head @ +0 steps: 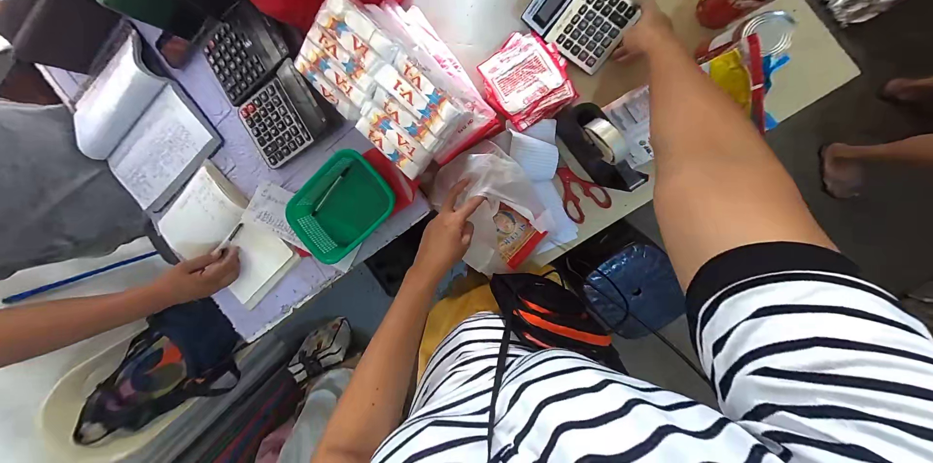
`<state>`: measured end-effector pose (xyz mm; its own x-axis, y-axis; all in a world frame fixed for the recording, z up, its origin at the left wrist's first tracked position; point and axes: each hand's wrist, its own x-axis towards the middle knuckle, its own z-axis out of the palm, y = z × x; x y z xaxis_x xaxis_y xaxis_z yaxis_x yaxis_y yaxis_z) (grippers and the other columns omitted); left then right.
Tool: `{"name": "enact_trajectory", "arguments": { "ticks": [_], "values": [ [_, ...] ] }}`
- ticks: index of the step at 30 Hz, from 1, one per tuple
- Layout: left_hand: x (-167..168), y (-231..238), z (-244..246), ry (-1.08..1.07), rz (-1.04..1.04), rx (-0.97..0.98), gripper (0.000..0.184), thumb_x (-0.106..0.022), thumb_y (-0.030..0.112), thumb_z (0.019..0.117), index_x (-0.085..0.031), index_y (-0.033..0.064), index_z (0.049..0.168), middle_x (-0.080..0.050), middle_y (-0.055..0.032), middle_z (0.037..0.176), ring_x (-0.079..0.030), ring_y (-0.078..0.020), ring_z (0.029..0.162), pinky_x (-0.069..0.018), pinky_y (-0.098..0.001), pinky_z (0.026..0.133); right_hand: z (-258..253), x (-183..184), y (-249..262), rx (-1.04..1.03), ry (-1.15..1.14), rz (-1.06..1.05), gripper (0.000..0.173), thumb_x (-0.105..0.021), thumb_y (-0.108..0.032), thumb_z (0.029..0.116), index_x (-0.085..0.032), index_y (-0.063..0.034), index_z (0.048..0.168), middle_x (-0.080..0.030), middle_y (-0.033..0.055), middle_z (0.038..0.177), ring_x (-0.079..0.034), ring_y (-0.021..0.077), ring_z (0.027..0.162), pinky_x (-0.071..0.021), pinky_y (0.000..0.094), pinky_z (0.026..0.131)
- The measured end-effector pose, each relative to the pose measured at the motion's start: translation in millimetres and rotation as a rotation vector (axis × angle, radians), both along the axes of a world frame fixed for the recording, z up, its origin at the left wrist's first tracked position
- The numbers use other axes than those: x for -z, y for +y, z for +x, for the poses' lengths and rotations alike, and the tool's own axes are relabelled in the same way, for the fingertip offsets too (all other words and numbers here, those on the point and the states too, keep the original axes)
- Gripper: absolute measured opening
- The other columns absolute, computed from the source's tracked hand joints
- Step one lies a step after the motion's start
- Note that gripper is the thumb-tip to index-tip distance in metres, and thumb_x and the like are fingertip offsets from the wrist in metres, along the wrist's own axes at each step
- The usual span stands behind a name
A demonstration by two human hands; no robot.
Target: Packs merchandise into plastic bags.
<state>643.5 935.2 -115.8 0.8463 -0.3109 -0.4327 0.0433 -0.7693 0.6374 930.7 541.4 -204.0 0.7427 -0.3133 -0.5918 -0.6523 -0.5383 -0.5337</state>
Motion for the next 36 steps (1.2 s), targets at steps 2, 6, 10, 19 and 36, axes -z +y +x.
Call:
{"name": "enact_trajectory", "arguments": {
  "ticks": [2, 6, 10, 19, 36],
  "values": [
    [2.7, 3.0, 0.8, 0.007, -0.005, -0.025, 0.053, -0.054, 0.003, 0.0963, -0.060, 0.0228, 0.145, -0.032, -0.0091, 0.166, -0.071, -0.0271, 0.099, -0.0605, -0.0472, 0.079, 0.6, 2.2, 0.6, 0.006, 0.006, 0.006, 0.074, -0.057, 0.005, 0.0940, -0.026, -0.0140, 0.159, -0.054, 0.0290, 0.141, -0.071, 0.0401, 0.107, -0.0613, 0.0551, 0.084],
    [1.3, 8.4, -0.3, 0.040, -0.013, -0.044, 0.052, -0.053, 0.005, 0.0967, -0.058, 0.0200, 0.146, -0.033, -0.0087, 0.165, -0.070, -0.0238, 0.096, -0.0600, -0.0443, 0.080, -7.6, 7.1, 8.0, -0.015, 0.050, 0.032, 0.071, -0.057, 0.006, 0.0925, -0.027, -0.0064, 0.156, -0.059, 0.0276, 0.133, -0.074, 0.0338, 0.098, -0.0632, 0.0479, 0.081],
    [-9.0, 4.1, -1.8, 0.064, 0.020, -0.005, 0.052, -0.050, 0.007, 0.0976, -0.057, 0.0200, 0.147, -0.036, -0.0112, 0.162, -0.069, -0.0242, 0.098, -0.0588, -0.0421, 0.083, -20.6, 2.9, 9.0, -0.111, 0.030, -0.086, 0.066, -0.059, 0.003, 0.0917, -0.033, 0.0006, 0.152, -0.060, 0.0320, 0.131, -0.071, 0.0421, 0.106, -0.0591, 0.0581, 0.090],
    [-15.0, -5.5, -6.5, 0.050, 0.044, -0.014, 0.055, -0.052, 0.006, 0.0955, -0.057, 0.0212, 0.148, -0.037, -0.0183, 0.160, -0.070, -0.0267, 0.095, -0.0596, -0.0418, 0.081, -51.5, -27.7, 17.7, -0.350, -0.285, -0.359, 0.043, -0.053, 0.008, 0.0935, -0.066, -0.0041, 0.132, -0.050, 0.0324, 0.141, -0.056, 0.0494, 0.125, -0.0508, 0.0624, 0.099],
    [-13.0, -11.4, -13.8, 0.049, 0.026, -0.031, 0.057, -0.052, 0.004, 0.0941, -0.056, 0.0199, 0.148, -0.037, -0.0208, 0.159, -0.070, -0.0274, 0.095, -0.0600, -0.0408, 0.079, -49.5, -19.6, 29.5, -0.586, -0.331, -0.371, 0.044, -0.050, 0.003, 0.0989, -0.074, -0.0211, 0.127, -0.055, 0.0285, 0.135, -0.053, 0.0468, 0.128, -0.0436, 0.0624, 0.106]
  ]
}}
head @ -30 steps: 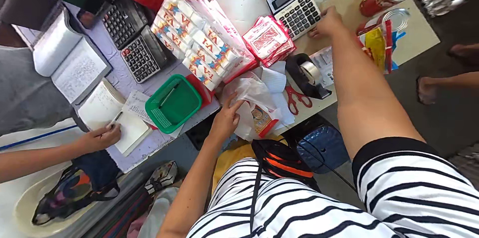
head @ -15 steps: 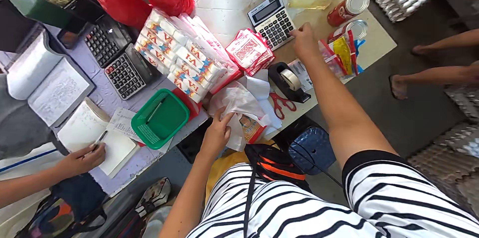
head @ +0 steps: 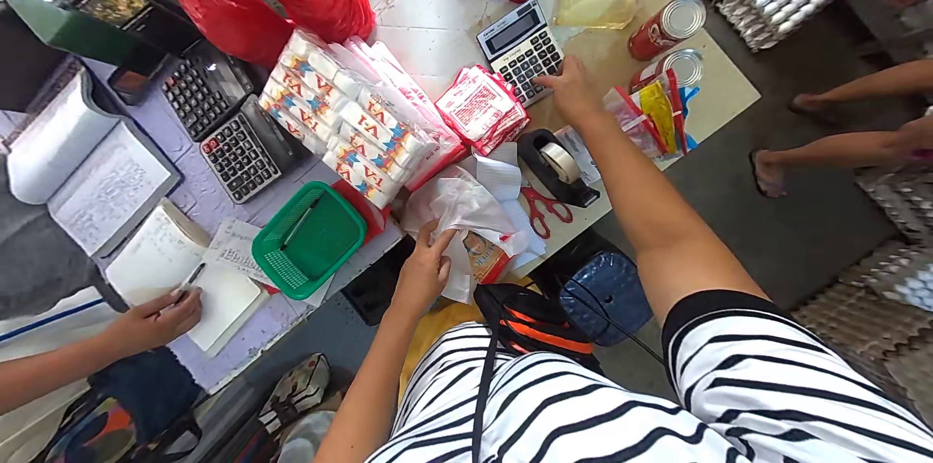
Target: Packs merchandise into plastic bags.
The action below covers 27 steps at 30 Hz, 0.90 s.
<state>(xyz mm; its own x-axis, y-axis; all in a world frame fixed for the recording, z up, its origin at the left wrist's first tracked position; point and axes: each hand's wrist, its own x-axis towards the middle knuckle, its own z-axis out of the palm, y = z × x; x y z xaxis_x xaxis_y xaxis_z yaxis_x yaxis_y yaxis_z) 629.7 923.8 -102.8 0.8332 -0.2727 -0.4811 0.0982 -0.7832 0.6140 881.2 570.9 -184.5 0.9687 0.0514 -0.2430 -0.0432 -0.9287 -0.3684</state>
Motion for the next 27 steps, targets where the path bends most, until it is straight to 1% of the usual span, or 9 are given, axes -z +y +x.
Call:
{"name": "enact_trajectory", "arguments": {
  "ticks": [3, 5, 8, 11, 13, 18, 21, 24, 27],
  "values": [
    [0.4, -0.5, -0.2, 0.003, -0.003, -0.001, 0.056, -0.052, 0.004, 0.0944, -0.056, 0.0202, 0.148, -0.036, -0.0198, 0.160, -0.070, -0.0255, 0.094, -0.0599, -0.0395, 0.079, -4.1, 2.4, 7.2, -0.079, 0.002, 0.013, 0.047, -0.050, 0.005, 0.0979, -0.075, -0.0242, 0.126, -0.056, 0.0284, 0.133, -0.054, 0.0479, 0.125, -0.0443, 0.0647, 0.101],
    [0.5, -0.3, -0.4, 0.003, -0.002, -0.003, 0.057, -0.052, 0.004, 0.0941, -0.056, 0.0203, 0.148, -0.036, -0.0199, 0.160, -0.070, -0.0251, 0.093, -0.0599, -0.0394, 0.078, -3.7, 7.7, 9.3, -0.076, 0.029, 0.006, 0.047, -0.049, 0.003, 0.0992, -0.074, -0.0248, 0.127, -0.056, 0.0281, 0.135, -0.054, 0.0483, 0.125, -0.0436, 0.0655, 0.101],
    [0.5, -0.2, -0.8, -0.004, 0.002, 0.001, 0.057, -0.052, 0.003, 0.0940, -0.056, 0.0203, 0.148, -0.037, -0.0199, 0.159, -0.070, -0.0242, 0.092, -0.0597, -0.0386, 0.078, 2.3, 8.2, 8.2, -0.046, -0.001, 0.014, 0.045, -0.051, 0.003, 0.0987, -0.074, -0.0235, 0.127, -0.056, 0.0292, 0.131, -0.055, 0.0485, 0.122, -0.0453, 0.0648, 0.099],
    [-0.3, -0.7, -1.6, 0.011, -0.002, -0.004, 0.058, -0.052, 0.003, 0.0940, -0.055, 0.0207, 0.149, -0.035, -0.0196, 0.160, -0.070, -0.0249, 0.094, -0.0596, -0.0388, 0.079, 9.9, 7.9, 9.1, 0.018, 0.028, -0.006, 0.051, -0.052, 0.004, 0.0967, -0.070, -0.0269, 0.133, -0.053, 0.0297, 0.139, -0.052, 0.0484, 0.129, -0.0446, 0.0636, 0.103],
    [0.3, -0.7, -2.8, 0.012, -0.006, -0.003, 0.057, -0.052, 0.003, 0.0940, -0.056, 0.0207, 0.148, -0.035, -0.0199, 0.160, -0.070, -0.0249, 0.094, -0.0597, -0.0388, 0.079, 12.2, 10.1, 7.4, 0.034, 0.046, 0.001, 0.052, -0.052, 0.004, 0.0965, -0.071, -0.0281, 0.132, -0.052, 0.0294, 0.140, -0.052, 0.0487, 0.129, -0.0449, 0.0645, 0.102],
    [0.2, -0.2, -3.3, 0.010, -0.013, -0.007, 0.056, -0.054, 0.003, 0.0938, -0.057, 0.0195, 0.147, -0.037, -0.0219, 0.159, -0.071, -0.0289, 0.095, -0.0603, -0.0428, 0.080, 12.3, -12.1, -6.5, 0.104, 0.007, -0.011, 0.035, -0.055, 0.000, 0.0965, -0.077, -0.0143, 0.119, -0.055, 0.0290, 0.136, -0.052, 0.0488, 0.128, -0.0400, 0.0673, 0.105],
    [0.0, 0.1, -3.3, 0.016, -0.019, -0.007, 0.055, -0.053, 0.002, 0.0935, -0.059, 0.0204, 0.146, -0.036, -0.0221, 0.159, -0.070, -0.0278, 0.096, -0.0602, -0.0419, 0.080, 8.3, -14.3, -15.9, 0.098, 0.027, -0.078, 0.033, -0.054, 0.000, 0.0971, -0.078, -0.0122, 0.117, -0.055, 0.0294, 0.135, -0.051, 0.0488, 0.128, -0.0382, 0.0669, 0.106],
    [1.8, 0.1, -5.2, 0.006, -0.024, -0.012, 0.054, -0.053, 0.003, 0.0933, -0.060, 0.0207, 0.144, -0.036, -0.0222, 0.159, -0.070, -0.0273, 0.095, -0.0601, -0.0412, 0.079, 6.1, -6.0, -18.8, 0.060, 0.064, -0.135, 0.031, -0.053, -0.005, 0.1007, -0.077, -0.0097, 0.119, -0.054, 0.0304, 0.137, -0.050, 0.0492, 0.130, -0.0368, 0.0671, 0.108],
    [1.9, -1.2, -6.4, -0.006, -0.033, -0.020, 0.054, -0.053, 0.002, 0.0931, -0.062, 0.0245, 0.142, -0.036, -0.0216, 0.159, -0.070, -0.0268, 0.094, -0.0603, -0.0403, 0.078, 7.3, -8.4, -16.0, 0.031, 0.074, -0.151, 0.033, -0.053, 0.000, 0.0988, -0.077, -0.0109, 0.119, -0.053, 0.0303, 0.138, -0.049, 0.0493, 0.131, -0.0345, 0.0682, 0.109]
  ]
}}
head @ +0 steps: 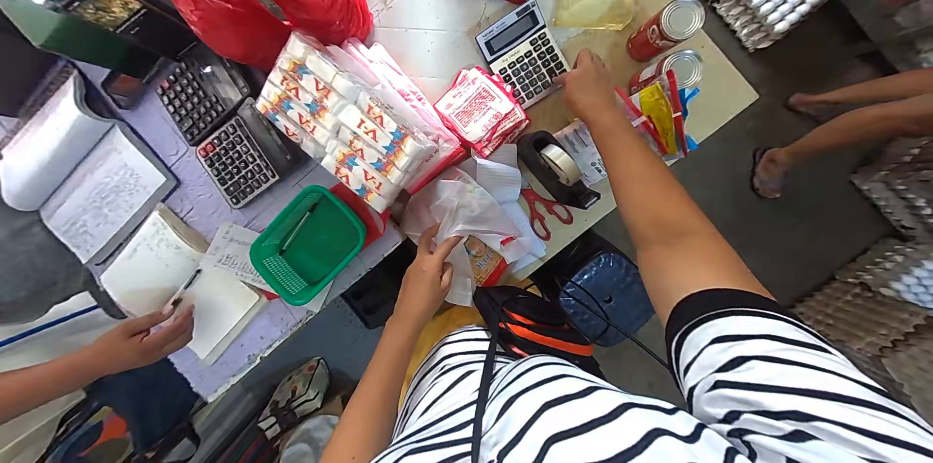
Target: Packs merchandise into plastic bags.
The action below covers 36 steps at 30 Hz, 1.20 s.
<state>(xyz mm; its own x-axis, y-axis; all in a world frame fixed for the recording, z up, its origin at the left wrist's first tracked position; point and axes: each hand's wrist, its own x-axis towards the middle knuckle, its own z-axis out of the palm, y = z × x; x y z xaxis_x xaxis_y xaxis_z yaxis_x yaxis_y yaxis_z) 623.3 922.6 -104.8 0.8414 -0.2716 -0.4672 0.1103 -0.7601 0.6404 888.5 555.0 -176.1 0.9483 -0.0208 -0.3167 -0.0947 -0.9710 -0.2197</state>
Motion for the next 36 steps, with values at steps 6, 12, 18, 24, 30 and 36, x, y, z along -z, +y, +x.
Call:
{"name": "enact_trajectory", "arguments": {
  "ticks": [6, 12, 18, 24, 30, 36],
  "values": [
    [0.3, 0.7, -3.1, -0.002, -0.037, -0.001, 0.054, -0.054, 0.008, 0.0944, -0.063, 0.0347, 0.140, -0.035, -0.0195, 0.160, -0.067, -0.0170, 0.081, -0.0585, -0.0348, 0.072, 3.6, 4.4, 10.9, -0.043, -0.017, 0.014, 0.047, -0.052, 0.005, 0.0960, -0.074, -0.0220, 0.127, -0.053, 0.0296, 0.140, -0.050, 0.0493, 0.129, -0.0367, 0.0687, 0.105],
    [1.6, 1.4, -8.5, -0.012, -0.050, 0.004, 0.045, -0.056, 0.021, 0.0994, -0.063, 0.0415, 0.138, -0.033, -0.0175, 0.162, -0.069, -0.0185, 0.092, -0.0599, -0.0366, 0.073, 18.0, -0.1, 29.8, -0.069, -0.053, 0.042, 0.051, -0.051, 0.004, 0.0973, -0.071, -0.0277, 0.132, -0.051, 0.0314, 0.139, -0.050, 0.0493, 0.129, -0.0366, 0.0677, 0.106],
    [-1.9, 6.1, -9.4, -0.033, -0.063, 0.009, 0.040, -0.056, 0.032, 0.1031, -0.061, 0.0447, 0.140, -0.032, -0.0150, 0.163, -0.063, -0.0103, 0.072, -0.0563, -0.0315, 0.063, 20.9, -0.9, 32.9, -0.030, -0.051, 0.062, 0.043, -0.052, 0.002, 0.0974, -0.075, -0.0210, 0.126, -0.052, 0.0294, 0.140, -0.050, 0.0481, 0.130, -0.0363, 0.0676, 0.106],
    [-4.6, 15.9, -9.7, -0.065, -0.073, -0.005, 0.037, -0.057, 0.038, 0.1033, -0.062, 0.0448, 0.139, -0.032, -0.0122, 0.164, -0.061, -0.0059, 0.069, -0.0551, -0.0272, 0.060, 3.9, -4.4, 10.2, 0.058, 0.002, 0.011, 0.029, -0.055, -0.003, 0.0992, -0.077, -0.0095, 0.117, -0.053, 0.0302, 0.138, -0.048, 0.0494, 0.131, -0.0355, 0.0672, 0.108],
    [-20.4, 24.2, -1.9, -0.114, -0.191, -0.048, 0.029, -0.059, 0.038, 0.1036, -0.070, 0.0400, 0.131, -0.039, -0.0086, 0.160, -0.058, -0.0014, 0.070, -0.0528, -0.0221, 0.060, 22.1, -6.7, -1.9, 0.120, -0.048, 0.136, 0.032, -0.056, 0.000, 0.0957, -0.075, -0.0085, 0.121, -0.054, 0.0325, 0.136, -0.054, 0.0517, 0.125, -0.0460, 0.0691, 0.100],
    [-65.8, 54.5, 78.8, -0.482, -0.262, -0.208, 0.019, -0.067, 0.020, 0.0993, -0.076, 0.0068, 0.108, -0.070, -0.0080, 0.106, -0.064, -0.0081, 0.077, -0.0569, -0.0245, 0.066, 26.5, -30.3, -9.9, 0.352, -0.204, 0.358, 0.032, -0.054, -0.015, 0.1028, -0.065, 0.0022, 0.128, -0.070, 0.0258, 0.117, -0.069, 0.0428, 0.107, -0.0520, 0.0635, 0.097]
  ]
}}
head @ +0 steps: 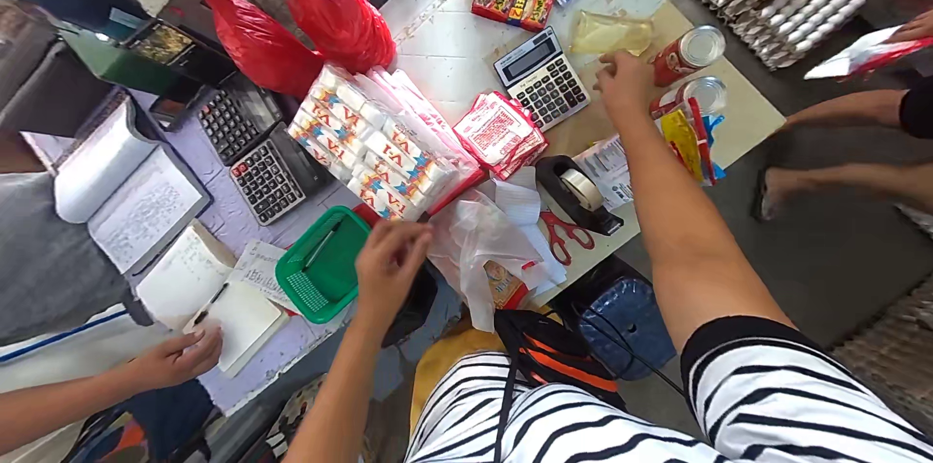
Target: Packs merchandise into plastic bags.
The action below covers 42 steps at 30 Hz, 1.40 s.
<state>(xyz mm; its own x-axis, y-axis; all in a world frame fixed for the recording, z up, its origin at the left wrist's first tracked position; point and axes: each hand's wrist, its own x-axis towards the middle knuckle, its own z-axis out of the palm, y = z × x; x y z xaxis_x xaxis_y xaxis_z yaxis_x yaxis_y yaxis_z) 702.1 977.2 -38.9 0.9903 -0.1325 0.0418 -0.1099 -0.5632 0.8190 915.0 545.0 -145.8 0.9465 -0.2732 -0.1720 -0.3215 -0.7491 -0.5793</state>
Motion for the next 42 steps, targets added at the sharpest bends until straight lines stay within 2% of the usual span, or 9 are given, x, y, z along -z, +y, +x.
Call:
{"name": "enact_trajectory", "arguments": {
  "ticks": [4, 10, 14, 23, 29, 31, 35, 38, 42],
  "values": [
    [-36.8, 25.1, 111.6, -0.147, 0.196, -0.125, 0.027, -0.066, 0.024, 0.1004, -0.070, -0.0002, 0.112, -0.069, -0.0135, 0.101, -0.063, -0.0163, 0.076, -0.0549, -0.0341, 0.069, -16.5, -18.0, 8.7, -0.033, -0.021, -0.042, 0.053, -0.050, -0.043, 0.1065, -0.072, 0.0054, 0.109, -0.072, 0.0276, 0.103, -0.070, 0.0462, 0.097, -0.0491, 0.0703, 0.091],
    [-35.8, 37.2, 271.9, 0.031, 0.385, -0.364, 0.072, -0.068, 0.060, 0.0901, -0.061, -0.0057, 0.120, -0.060, -0.0263, 0.121, -0.060, -0.0371, 0.112, -0.0473, -0.0534, 0.099, -62.1, -35.7, 16.7, -0.038, -0.172, 0.050, 0.042, -0.052, -0.033, 0.1079, -0.071, 0.0036, 0.114, -0.074, 0.0240, 0.103, -0.071, 0.0406, 0.098, -0.0522, 0.0633, 0.092],
    [-19.3, 34.4, 307.2, 0.259, 0.633, -0.421, 0.084, -0.057, 0.077, 0.0867, -0.070, -0.0018, 0.113, -0.056, -0.0274, 0.135, -0.059, -0.0414, 0.123, -0.0475, -0.0633, 0.098, -106.5, -46.2, 20.7, 0.024, -0.216, 0.128, 0.035, -0.055, -0.029, 0.1073, -0.072, 0.0012, 0.113, -0.075, 0.0196, 0.100, -0.073, 0.0332, 0.092, -0.0559, 0.0559, 0.087],
    [-35.2, 56.7, 314.6, 0.367, 0.409, -0.242, 0.047, -0.047, 0.036, 0.1051, -0.067, -0.0038, 0.120, -0.065, -0.0277, 0.120, -0.063, -0.0411, 0.111, -0.0450, -0.0643, 0.095, -181.8, -54.1, 1.7, 0.189, -0.222, 0.225, 0.030, -0.060, -0.025, 0.1051, -0.072, 0.0010, 0.113, -0.075, 0.0152, 0.094, -0.072, 0.0208, 0.083, -0.0578, 0.0431, 0.082],
    [-108.1, 66.0, 295.4, -0.089, 0.068, -0.177, 0.039, -0.042, 0.029, 0.1081, -0.060, -0.0021, 0.124, -0.064, -0.0154, 0.114, -0.063, -0.0176, 0.102, -0.0523, -0.0381, 0.091, -190.8, -70.2, 34.4, 0.241, -0.278, 0.446, 0.026, -0.060, -0.019, 0.1038, -0.070, 0.0041, 0.110, -0.074, 0.0104, 0.091, -0.073, 0.0148, 0.078, -0.0636, 0.0352, 0.077],
    [-138.5, 50.2, 260.2, -0.341, 0.014, 0.038, 0.037, -0.044, 0.026, 0.1085, -0.062, -0.0041, 0.121, -0.058, -0.0166, 0.127, -0.057, -0.0192, 0.120, -0.0490, -0.0357, 0.104, -186.7, -86.2, 68.3, 0.264, -0.192, 0.697, 0.032, -0.051, -0.020, 0.1085, -0.069, 0.0064, 0.109, -0.074, 0.0106, 0.090, -0.074, 0.0178, 0.075, -0.0649, 0.0370, 0.075],
    [-148.6, -16.3, 120.5, -0.483, 0.061, 0.491, 0.017, -0.061, 0.021, 0.0974, -0.069, 0.0053, 0.097, -0.054, -0.0170, 0.144, -0.048, -0.0270, 0.139, -0.0429, -0.0449, 0.115, -185.0, -118.4, 136.7, 0.040, 0.214, 1.413, 0.086, -0.008, -0.065, 0.1055, -0.061, -0.0008, 0.129, -0.076, 0.0116, 0.104, -0.075, 0.0223, 0.091, -0.0623, 0.0398, 0.084],
    [-94.2, -43.1, 31.9, -0.287, 0.045, 0.829, 0.018, -0.061, 0.024, 0.1016, -0.072, 0.0106, 0.099, -0.061, -0.0118, 0.140, -0.059, -0.0229, 0.129, -0.0501, -0.0416, 0.107, -190.6, -133.4, 170.9, -0.078, 0.244, 1.809, 0.089, -0.042, -0.090, 0.0828, -0.066, -0.0180, 0.130, -0.075, 0.0029, 0.113, -0.072, 0.0157, 0.104, -0.0606, 0.0372, 0.090],
    [-43.1, -34.4, -23.3, 0.027, -0.221, 0.915, 0.020, -0.067, 0.025, 0.1005, -0.074, 0.0066, 0.099, -0.068, -0.0102, 0.127, -0.065, -0.0160, 0.116, -0.0547, -0.0322, 0.100, -190.0, -149.1, 183.9, -0.284, 0.080, 1.521, 0.047, -0.066, -0.018, 0.0968, -0.053, -0.0120, 0.142, -0.073, 0.0046, 0.112, -0.070, 0.0116, 0.100, -0.0591, 0.0327, 0.092]
  ]
}}
